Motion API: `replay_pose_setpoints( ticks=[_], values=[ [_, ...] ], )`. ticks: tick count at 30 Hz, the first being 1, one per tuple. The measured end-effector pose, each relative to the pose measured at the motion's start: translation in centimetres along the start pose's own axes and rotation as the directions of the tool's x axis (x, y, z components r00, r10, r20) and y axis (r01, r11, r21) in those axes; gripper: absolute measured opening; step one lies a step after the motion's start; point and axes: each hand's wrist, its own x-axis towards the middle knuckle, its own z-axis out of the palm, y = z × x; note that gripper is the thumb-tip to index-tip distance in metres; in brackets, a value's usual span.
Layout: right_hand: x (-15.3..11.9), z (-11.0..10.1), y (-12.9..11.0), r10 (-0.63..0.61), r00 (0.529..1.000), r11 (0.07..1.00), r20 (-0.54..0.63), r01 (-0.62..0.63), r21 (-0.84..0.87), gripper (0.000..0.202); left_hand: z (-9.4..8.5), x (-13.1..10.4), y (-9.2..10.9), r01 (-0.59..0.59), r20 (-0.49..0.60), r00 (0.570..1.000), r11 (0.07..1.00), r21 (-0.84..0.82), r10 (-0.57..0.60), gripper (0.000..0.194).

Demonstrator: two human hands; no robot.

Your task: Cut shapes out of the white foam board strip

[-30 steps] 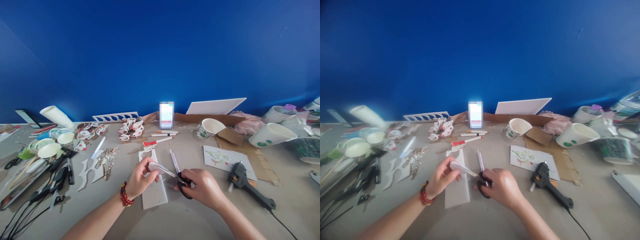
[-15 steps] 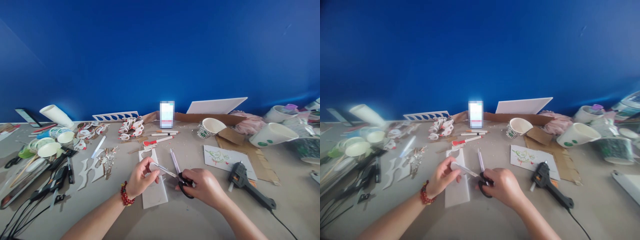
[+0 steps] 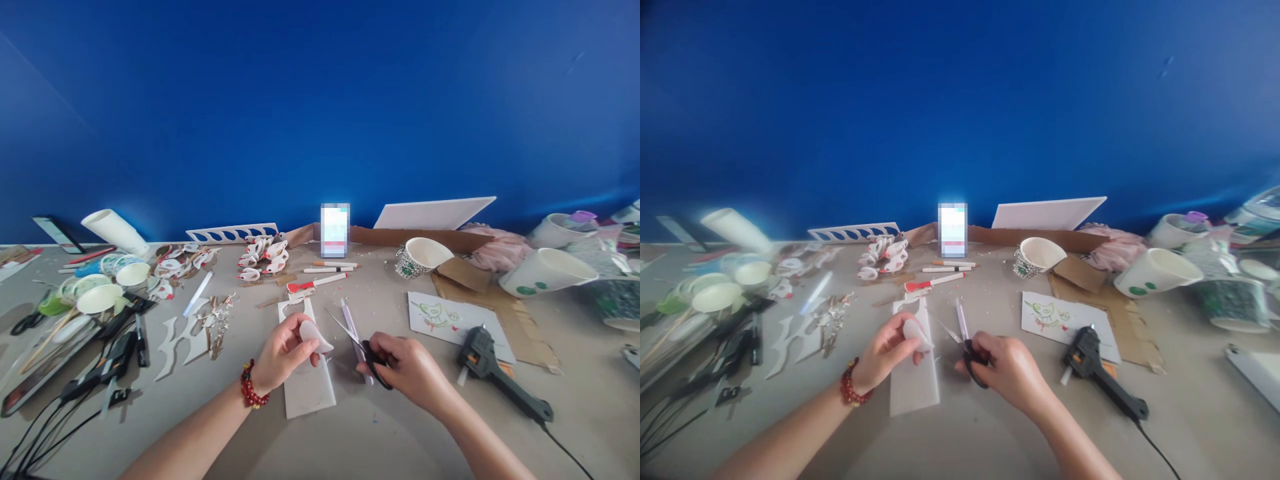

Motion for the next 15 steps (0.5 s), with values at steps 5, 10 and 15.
replay_pose_setpoints(
  ticks=[5, 10, 15],
  values=[
    [0.02, -0.05, -0.18, -0.024, 1.0, 0.999, 0.015, 0.025, -0.04, 0.031, 0.0, 0.27, -0.48, 0.018, 0.117, 0.993, 0.959, -0.283, 0.016, 0.039],
    [0.09, 0.06, -0.31, -0.022, 1.0, 0.997, 0.008, 0.022, -0.076, 0.03, -0.09, 0.87, -0.5, 0.119, 0.194, 0.981, 0.86, -0.496, -0.024, 0.033],
    [0.06, 0.06, -0.5, -0.023, 0.999, 0.996, 0.024, 0.025, -0.091, 0.028, -0.22, 0.93, -0.48, 0.175, 0.196, 0.978, 0.805, -0.567, -0.074, 0.038]
  ],
)
